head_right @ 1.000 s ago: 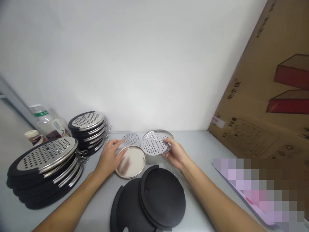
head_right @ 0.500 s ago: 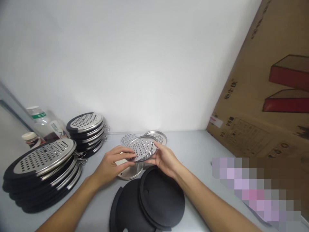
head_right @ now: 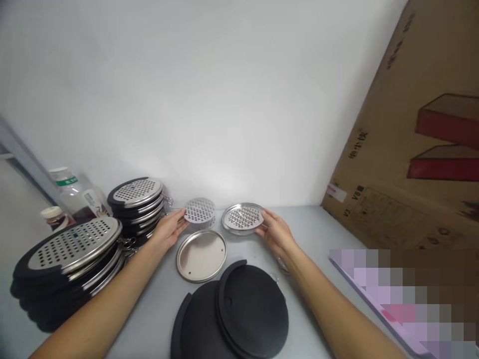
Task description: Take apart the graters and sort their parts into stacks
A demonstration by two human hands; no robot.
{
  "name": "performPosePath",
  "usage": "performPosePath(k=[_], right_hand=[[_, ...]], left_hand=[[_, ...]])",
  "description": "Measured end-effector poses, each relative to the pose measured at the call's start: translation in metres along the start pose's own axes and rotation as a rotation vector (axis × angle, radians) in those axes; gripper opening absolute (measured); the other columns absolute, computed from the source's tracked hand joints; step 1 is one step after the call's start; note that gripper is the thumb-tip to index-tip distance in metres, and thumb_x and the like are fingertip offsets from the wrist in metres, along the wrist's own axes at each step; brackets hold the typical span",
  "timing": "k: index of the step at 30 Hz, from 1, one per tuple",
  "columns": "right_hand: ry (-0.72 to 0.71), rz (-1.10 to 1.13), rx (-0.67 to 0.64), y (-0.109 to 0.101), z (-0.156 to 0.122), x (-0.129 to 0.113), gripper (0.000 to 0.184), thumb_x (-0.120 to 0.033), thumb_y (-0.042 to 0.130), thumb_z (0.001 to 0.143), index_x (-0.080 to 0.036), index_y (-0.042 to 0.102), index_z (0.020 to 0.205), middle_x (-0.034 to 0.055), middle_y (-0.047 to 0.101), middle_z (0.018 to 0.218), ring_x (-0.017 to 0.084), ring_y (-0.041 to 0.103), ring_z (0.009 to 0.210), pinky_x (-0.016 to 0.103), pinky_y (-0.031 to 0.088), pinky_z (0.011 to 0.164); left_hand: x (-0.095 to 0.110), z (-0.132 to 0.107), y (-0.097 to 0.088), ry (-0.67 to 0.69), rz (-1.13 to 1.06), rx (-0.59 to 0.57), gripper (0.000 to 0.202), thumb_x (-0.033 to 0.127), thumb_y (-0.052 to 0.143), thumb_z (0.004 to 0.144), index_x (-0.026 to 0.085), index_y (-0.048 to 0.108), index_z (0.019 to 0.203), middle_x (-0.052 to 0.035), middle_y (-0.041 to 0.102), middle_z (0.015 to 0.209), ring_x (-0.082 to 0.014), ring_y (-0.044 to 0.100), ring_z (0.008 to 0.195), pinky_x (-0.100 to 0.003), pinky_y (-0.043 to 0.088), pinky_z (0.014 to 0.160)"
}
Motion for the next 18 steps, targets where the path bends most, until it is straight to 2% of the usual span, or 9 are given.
performPosePath(k=[5, 9, 13, 18], right_hand=[[-0.048, 0.005, 0.032, -0.008, 0.017, 0.001, 0.043, -0.011, 0.075, 0.075, -0.017, 0.060, 0.115, 0.0025, 0.075, 0.077, 0.016, 0.070, 0.058, 0.022, 0.059, 0.046], [-0.056, -0.072, 0.065, -0.009, 0.024, 0.008, 0.041, -0.009, 0.074, 0.074, -0.015, 0.060, 0.112, 0.0019, 0.074, 0.073, 0.015, 0.070, 0.056, 0.021, 0.059, 0.045], [-0.067, -0.197, 0.070, -0.008, 0.027, 0.009, 0.030, -0.010, 0.070, 0.078, -0.013, 0.062, 0.107, 0.0050, 0.075, 0.076, 0.016, 0.072, 0.062, 0.025, 0.062, 0.054], [-0.166, -0.447, 0.093, -0.013, 0.030, 0.001, 0.025, -0.018, 0.069, 0.079, -0.011, 0.066, 0.103, 0.0105, 0.076, 0.085, 0.021, 0.073, 0.074, 0.031, 0.061, 0.069]], left_hand=[[-0.027, 0.015, -0.010, -0.138, -0.050, 0.010, 0.033, 0.032, 0.058, 0.093, 0.015, 0.057, 0.121, -0.0096, 0.060, 0.119, -0.0217, 0.063, 0.100, -0.042, 0.055, 0.083], [-0.034, 0.018, -0.013, -0.164, -0.053, 0.014, 0.034, 0.032, 0.059, 0.093, 0.015, 0.057, 0.122, -0.0103, 0.060, 0.122, -0.0226, 0.062, 0.102, -0.043, 0.054, 0.085], [-0.038, 0.022, -0.014, -0.154, -0.025, 0.028, 0.034, 0.032, 0.059, 0.092, 0.015, 0.057, 0.122, -0.0105, 0.059, 0.122, -0.0228, 0.062, 0.102, -0.043, 0.054, 0.085], [-0.041, 0.029, -0.018, -0.126, 0.099, 0.027, 0.035, 0.032, 0.059, 0.092, 0.015, 0.056, 0.123, -0.0108, 0.059, 0.122, -0.0230, 0.062, 0.103, -0.043, 0.054, 0.086]])
Point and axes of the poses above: each hand's wrist, its own z-axis towards the middle knuckle, its own y-axis out of the palm, x = y × z, the point moved 10 cm from there along z, towards the middle knuckle
